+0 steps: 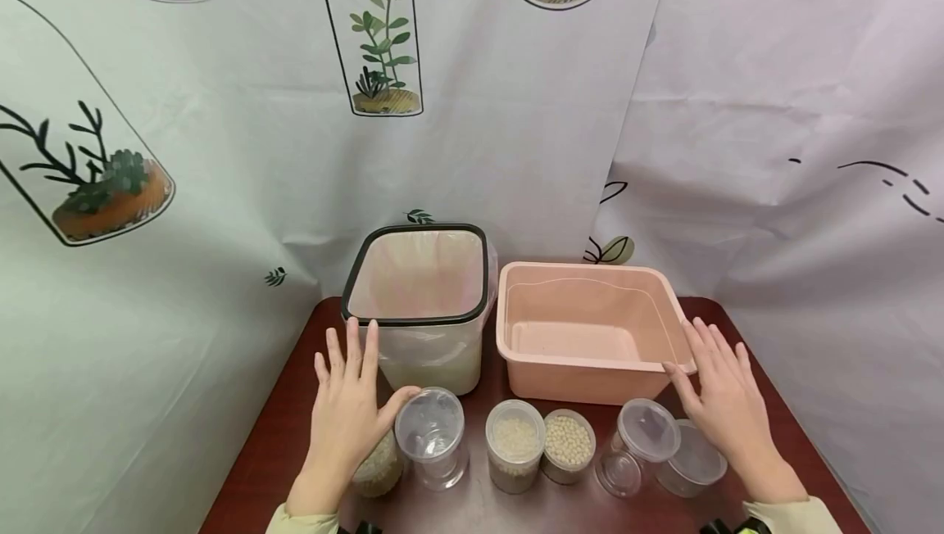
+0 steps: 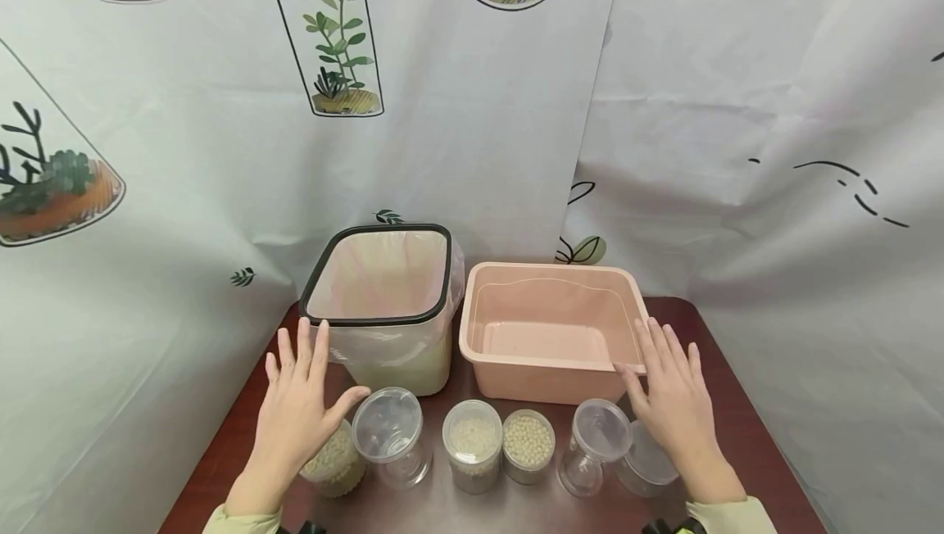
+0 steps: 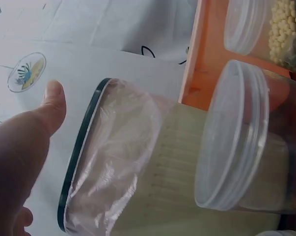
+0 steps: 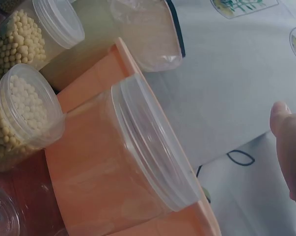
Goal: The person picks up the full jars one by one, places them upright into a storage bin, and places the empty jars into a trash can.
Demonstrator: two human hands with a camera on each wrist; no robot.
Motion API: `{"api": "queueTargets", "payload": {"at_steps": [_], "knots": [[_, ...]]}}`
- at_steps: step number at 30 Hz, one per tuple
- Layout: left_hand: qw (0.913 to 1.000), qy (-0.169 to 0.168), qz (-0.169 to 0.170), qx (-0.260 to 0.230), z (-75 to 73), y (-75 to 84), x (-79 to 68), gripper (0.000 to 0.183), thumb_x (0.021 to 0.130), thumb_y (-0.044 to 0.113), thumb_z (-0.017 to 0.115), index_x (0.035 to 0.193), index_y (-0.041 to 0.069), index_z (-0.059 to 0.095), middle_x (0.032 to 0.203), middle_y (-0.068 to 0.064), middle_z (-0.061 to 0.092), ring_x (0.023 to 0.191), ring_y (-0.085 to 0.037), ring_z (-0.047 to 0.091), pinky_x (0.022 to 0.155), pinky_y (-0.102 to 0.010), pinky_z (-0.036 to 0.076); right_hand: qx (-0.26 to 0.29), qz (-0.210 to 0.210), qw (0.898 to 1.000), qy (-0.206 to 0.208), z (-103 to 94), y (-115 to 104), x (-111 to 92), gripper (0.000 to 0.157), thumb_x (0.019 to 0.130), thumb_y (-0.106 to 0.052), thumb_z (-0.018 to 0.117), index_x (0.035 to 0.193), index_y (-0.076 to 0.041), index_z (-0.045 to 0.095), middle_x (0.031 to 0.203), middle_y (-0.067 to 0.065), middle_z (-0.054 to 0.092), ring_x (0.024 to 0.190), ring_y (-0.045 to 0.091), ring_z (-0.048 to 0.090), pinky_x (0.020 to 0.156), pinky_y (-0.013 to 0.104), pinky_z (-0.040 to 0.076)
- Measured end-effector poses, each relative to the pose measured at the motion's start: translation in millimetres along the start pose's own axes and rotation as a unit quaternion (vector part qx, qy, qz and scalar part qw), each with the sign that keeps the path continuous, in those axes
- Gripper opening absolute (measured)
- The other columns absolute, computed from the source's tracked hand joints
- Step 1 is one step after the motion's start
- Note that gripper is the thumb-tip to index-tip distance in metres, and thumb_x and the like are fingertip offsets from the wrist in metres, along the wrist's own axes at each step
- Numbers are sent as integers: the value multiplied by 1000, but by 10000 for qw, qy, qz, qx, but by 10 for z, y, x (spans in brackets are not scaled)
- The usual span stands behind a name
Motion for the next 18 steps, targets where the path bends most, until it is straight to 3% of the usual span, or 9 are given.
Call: {"api": "queueTargets", "payload": {"at_steps": [11,15,18], "knots": [[9941,996,-203,-378,-23,-47,-104,97,80,71,46,143,-1,31,144,-20,35,128,-37,37,89,-63,36,411,79,9974,579,22,85,2,57,88,-29,62,135,-4,46,131,22,48,122,37,43,110,42,17],[9893,1393,-164,-399,-18,-70,-174,92,81,67,51,138,-4,38,136,-20,46,118,-36,49,81,-61,42,519,546,9952,630,50,140,-29,57,86,-22,64,136,-5,45,133,22,47,117,43,44,103,48,28],[9890,1422,-203,-346,-8,-91,-258,89,82,65,51,136,-4,41,134,-18,49,112,-35,54,78,-58,45,668,1036,9910,528,74,192,-53,55,87,-20,64,137,-7,45,133,21,47,116,45,44,92,57,33]]}}
Point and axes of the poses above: each hand's wrist, its own x-axis towards the middle knuckle, its own z-axis out of the palm, y = z × x, the point moved 2 cm from there along x, towards the middle knuckle
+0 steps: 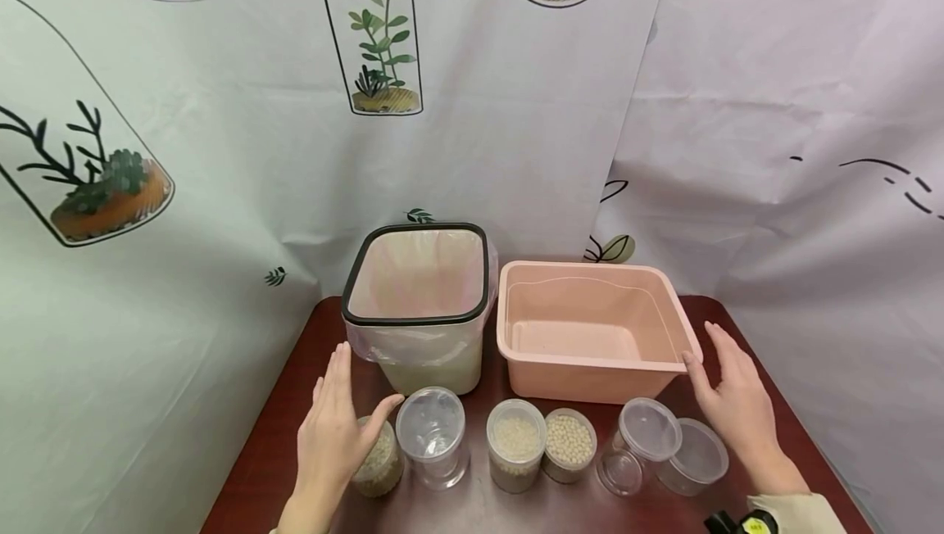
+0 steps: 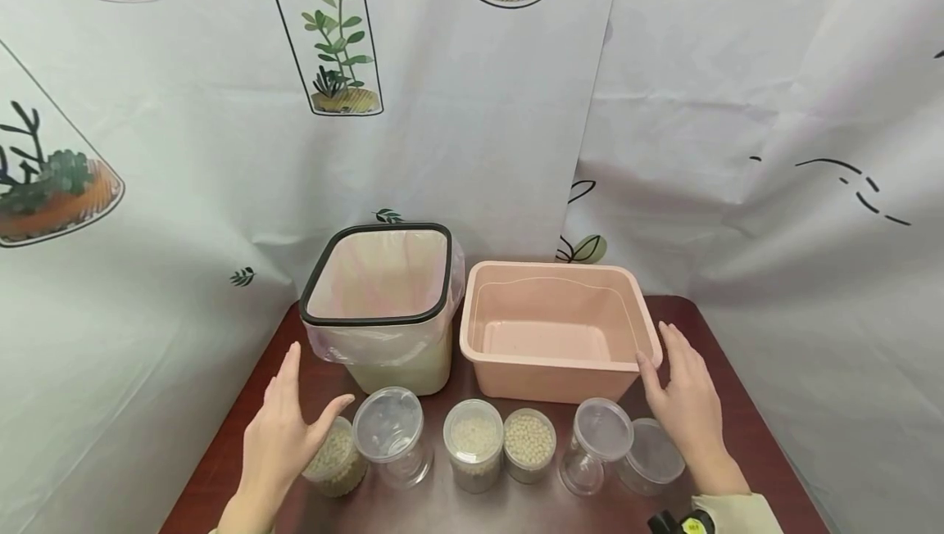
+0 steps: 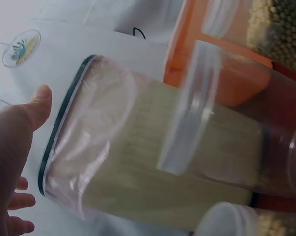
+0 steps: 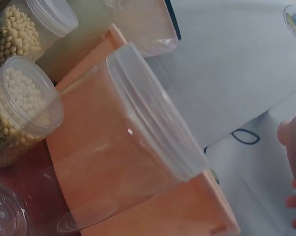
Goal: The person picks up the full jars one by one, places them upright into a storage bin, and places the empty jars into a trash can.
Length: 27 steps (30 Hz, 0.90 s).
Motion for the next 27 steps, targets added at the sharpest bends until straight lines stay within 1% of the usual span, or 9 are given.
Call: {"api": "queueTargets", "payload": {"at_steps": [4,7,10,12,17,19,24,25,27], "knots": [[10000,22,-44,67,-8,-36,-115,85,83,65,51,134,-3,45,129,-17,54,102,-35,60,74,-54,48,178,413,9989,-107,20,77,-11,51,88,-19,62,136,-7,46,131,23,48,117,45,43,87,61,33],[10000,38,-44,41,-13,-65,-184,82,84,63,52,133,-2,47,124,-18,57,95,-35,62,61,-49,51,252,545,9981,-112,35,120,-21,50,89,-18,62,134,-4,47,129,25,49,116,46,43,88,60,33],[9999,-82,-143,-14,-19,-101,-255,80,84,61,52,134,-1,46,117,-20,60,93,-35,62,48,-46,49,254,631,9976,-126,49,154,-36,49,88,-17,62,133,-3,48,127,26,49,114,46,44,87,60,34],[9992,-278,-282,-55,-20,-133,-311,79,85,61,53,137,1,44,116,-21,60,96,-34,61,45,-45,47,239,659,9974,-135,54,166,-43,48,88,-17,62,132,-2,48,126,26,50,112,46,45,86,60,35],[9937,-918,-643,8,-29,-210,-455,83,77,52,68,137,1,43,121,-23,55,103,-37,57,47,-46,49,157,677,9972,-280,88,215,-70,46,89,-17,62,129,0,49,125,26,49,112,46,45,84,61,36],[9899,-1146,-833,54,-33,-230,-513,84,70,45,76,135,1,45,123,-23,53,104,-38,55,47,-47,48,120,663,9971,-347,110,244,-87,45,89,-17,62,129,0,50,126,26,49,113,46,44,84,62,35],[9757,-1676,-1403,124,-15,-273,-695,85,64,38,82,132,3,47,126,-23,49,104,-41,53,45,-49,46,137,643,9971,-372,149,290,-113,43,87,-15,64,125,1,51,124,26,50,112,46,45,84,61,36],[9728,-1765,-1491,152,-10,-281,-733,84,64,39,82,132,3,48,126,-23,49,104,-41,53,45,-49,46,144,659,9971,-365,157,296,-114,43,87,-15,64,124,2,52,122,26,51,110,44,47,83,56,39],[9666,-1935,-1667,204,-2,-293,-805,82,65,41,81,130,4,49,126,-23,48,102,-42,54,45,-49,46,191,762,9962,-369,169,308,-115,42,87,-15,64,124,2,53,119,25,52,105,41,51,81,38,45]]}}
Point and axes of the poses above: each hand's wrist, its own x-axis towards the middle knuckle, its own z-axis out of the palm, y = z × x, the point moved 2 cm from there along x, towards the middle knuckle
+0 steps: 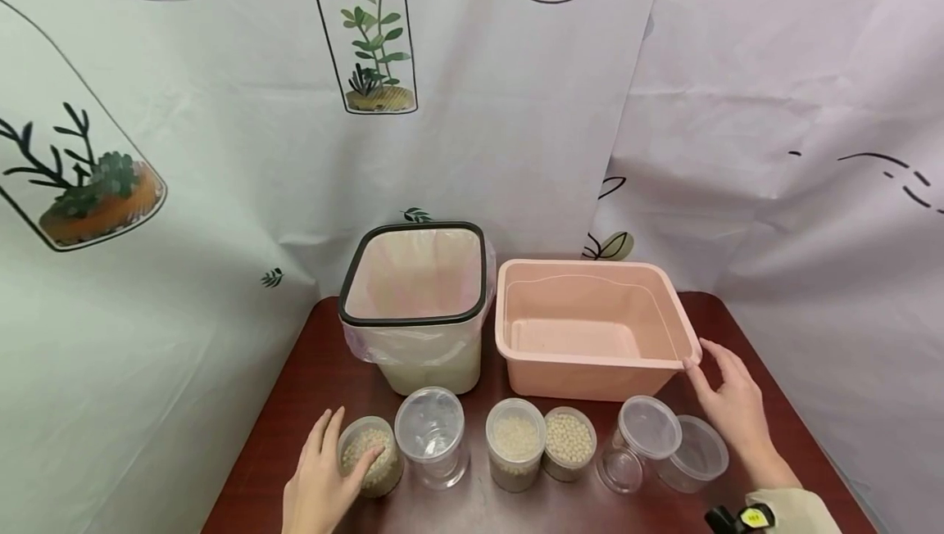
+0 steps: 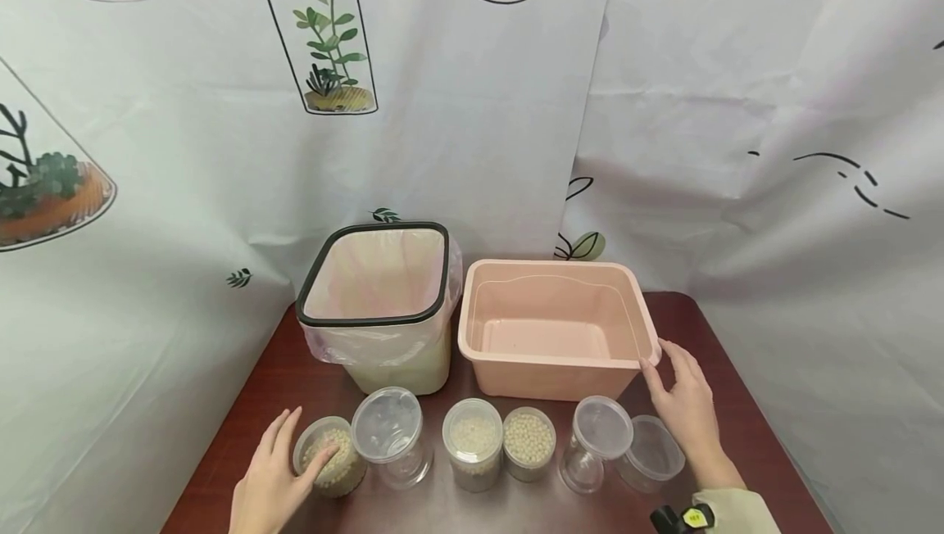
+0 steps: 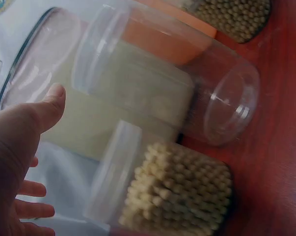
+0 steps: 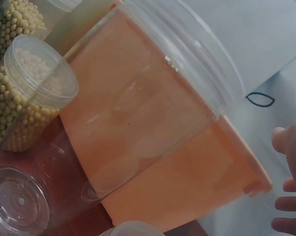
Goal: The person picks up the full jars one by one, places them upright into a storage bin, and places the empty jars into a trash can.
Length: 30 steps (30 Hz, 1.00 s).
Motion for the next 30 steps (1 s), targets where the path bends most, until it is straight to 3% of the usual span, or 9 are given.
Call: {"api": "queueTargets", "payload": {"at_steps": [2,4,9,11,14,21,26,30], "knots": [[9997,-141,-175,47,31,-30,-51,81,66,44,80,129,3,50,126,-23,49,100,-43,55,45,-51,45,70,148,9999,-48,10,8,4,42,88,-16,64,124,3,53,117,25,53,100,38,54,75,18,44],[9991,-264,-313,55,61,-54,-95,80,67,46,79,128,4,50,125,-24,49,98,-45,56,46,-52,45,146,324,9993,-125,20,18,4,43,88,-18,63,124,3,53,117,24,54,98,37,56,69,11,44],[9987,-301,-394,-86,132,-86,-175,76,67,45,79,128,9,52,126,-22,49,96,-46,57,44,-52,44,278,729,9964,-332,44,65,-2,46,90,-23,61,127,1,51,122,26,51,104,41,55,72,32,51],[9990,-235,-339,-155,155,-92,-203,74,66,43,80,126,10,54,127,-21,49,95,-46,58,42,-51,43,294,895,9948,-389,56,87,-4,47,90,-26,60,128,0,51,123,26,51,104,41,55,69,22,50],[9993,-179,-272,-206,194,-94,-238,72,65,43,81,122,8,57,126,-22,49,92,-46,58,41,-51,43,310,1111,9921,-490,69,108,-4,49,91,-31,59,129,-2,50,125,26,50,105,39,54,64,12,40],[9988,-227,-340,-251,283,-90,-282,70,64,44,82,120,10,60,128,-21,47,80,-46,61,42,-51,43,306,1274,9894,-629,116,110,20,51,92,-33,57,131,-1,49,127,27,49,106,40,53,65,23,41],[9988,-193,-370,-271,309,-86,-293,71,62,42,84,120,10,59,129,-21,45,74,-46,61,41,-51,43,368,1350,9881,-642,144,90,13,52,91,-33,58,131,-2,48,122,26,53,99,35,55,60,12,39],[9988,-30,-358,-324,344,-93,-299,71,60,40,85,118,10,60,127,-21,45,75,-46,61,41,-52,43,658,1394,9871,-427,197,141,-1,50,89,-30,62,130,-3,50,116,25,56,94,31,56,60,3,36]]}}
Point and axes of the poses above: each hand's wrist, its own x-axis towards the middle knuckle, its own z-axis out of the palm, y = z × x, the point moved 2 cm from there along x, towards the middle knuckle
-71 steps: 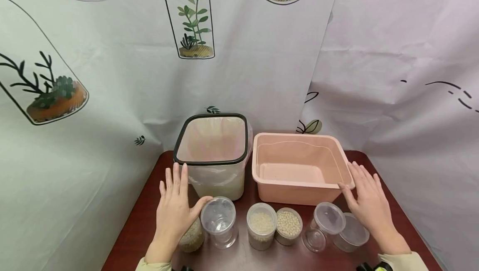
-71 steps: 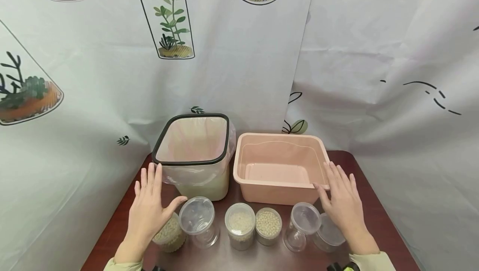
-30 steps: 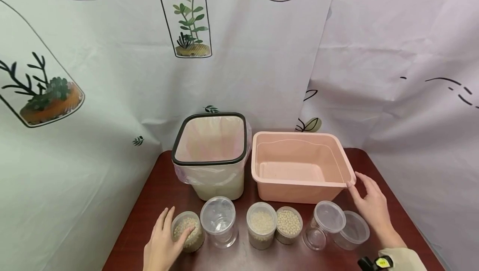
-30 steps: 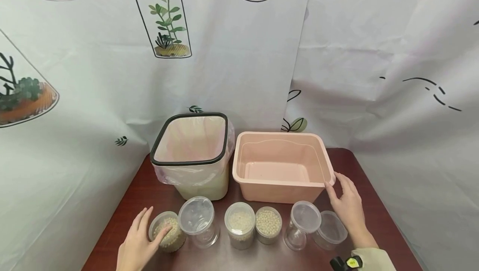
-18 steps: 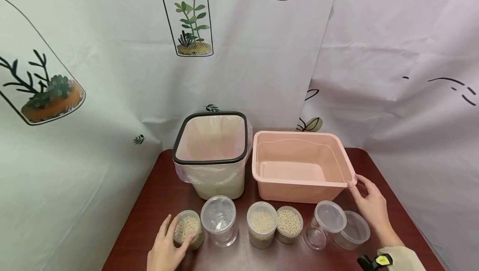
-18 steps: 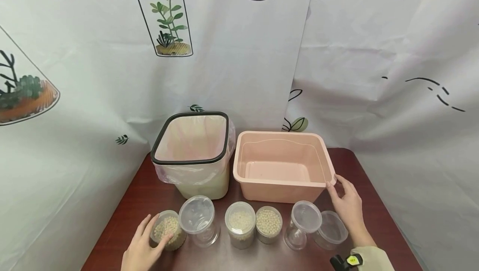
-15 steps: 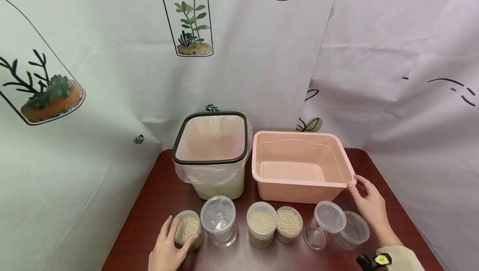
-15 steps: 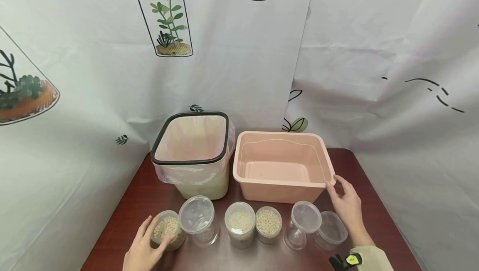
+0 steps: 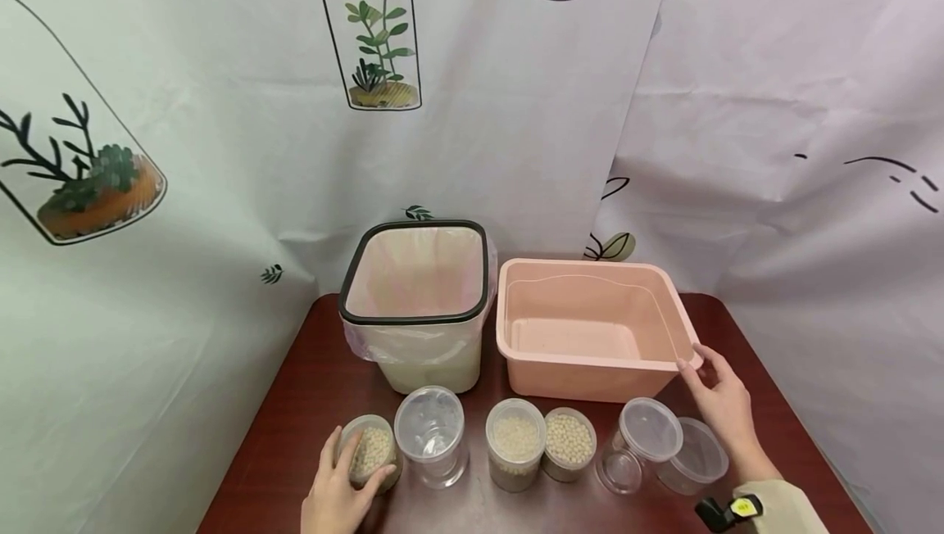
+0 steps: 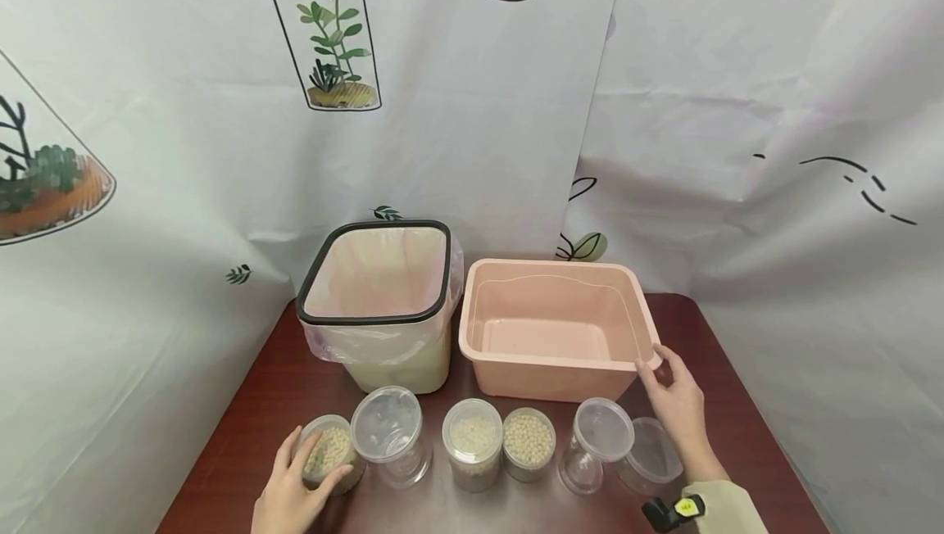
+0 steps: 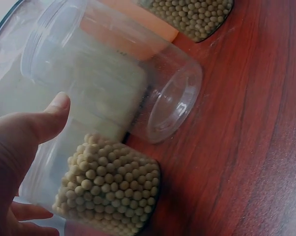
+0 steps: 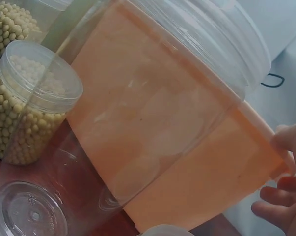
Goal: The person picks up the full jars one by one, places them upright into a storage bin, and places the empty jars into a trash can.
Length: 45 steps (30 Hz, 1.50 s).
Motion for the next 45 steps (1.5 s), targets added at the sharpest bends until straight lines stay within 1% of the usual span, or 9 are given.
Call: {"api": "queueTargets", "payload": {"at_steps": [2,6,8,11,15,23,32,39,45], "knots": [[9999,154,20,-44,20,-8,-14,71,57,38,87,117,9,61,126,-22,46,77,-47,60,42,-52,43,258,-18,9996,92,65,160,30,50,88,-30,63,130,-6,51,114,24,56,92,25,56,61,2,36],[9983,537,-42,-235,66,-18,-40,71,52,31,90,113,8,62,122,-23,48,85,-46,59,49,-55,46,503,-3,9984,247,279,714,173,52,85,-41,65,132,-22,52,118,16,57,91,7,53,65,3,38],[9965,746,-83,-368,82,-19,-44,69,50,25,91,111,6,63,119,-24,49,89,-46,57,55,-56,47,517,22,9984,244,377,957,244,54,84,-46,64,133,-30,50,125,12,55,95,4,52,69,3,38],[9937,998,-146,-494,91,-19,-38,65,48,21,90,107,5,65,115,-24,50,93,-43,55,64,-54,47,530,95,9983,208,455,1130,301,55,83,-48,64,134,-35,46,128,9,53,101,9,52,72,4,38],[9916,1143,-175,-573,79,-18,-19,63,47,19,90,103,3,66,112,-22,52,93,-39,56,67,-51,46,566,198,9980,185,493,1157,320,56,83,-49,63,135,-38,45,129,5,52,104,11,51,73,4,38],[9880,1416,-53,-609,27,-30,-4,62,47,19,89,103,4,67,111,-20,53,93,-34,56,73,-32,37,971,44,9949,277,503,1136,330,54,84,-43,65,133,-35,47,117,-1,53,97,2,53,70,6,43],[9842,1560,-30,-832,-183,6,72,62,50,19,87,106,5,66,116,-22,52,98,-35,53,84,-5,27,1074,92,9936,344,491,1086,324,54,83,-44,66,133,-34,48,117,2,54,96,5,52,70,6,42],[9794,1684,182,-1096,-383,100,223,59,54,21,83,106,1,66,120,-25,51,103,-36,51,89,-4,26,1128,162,9922,510,477,1107,334,52,83,-43,67,131,-36,49,116,-1,54,96,4,52,71,5,42],[9648,2183,567,-1350,-514,178,311,57,54,28,80,103,2,68,118,-25,53,99,-39,52,89,-6,30,1268,218,9903,516,462,1106,290,52,83,-41,68,131,-33,50,116,0,54,96,6,53,71,5,42]]}}
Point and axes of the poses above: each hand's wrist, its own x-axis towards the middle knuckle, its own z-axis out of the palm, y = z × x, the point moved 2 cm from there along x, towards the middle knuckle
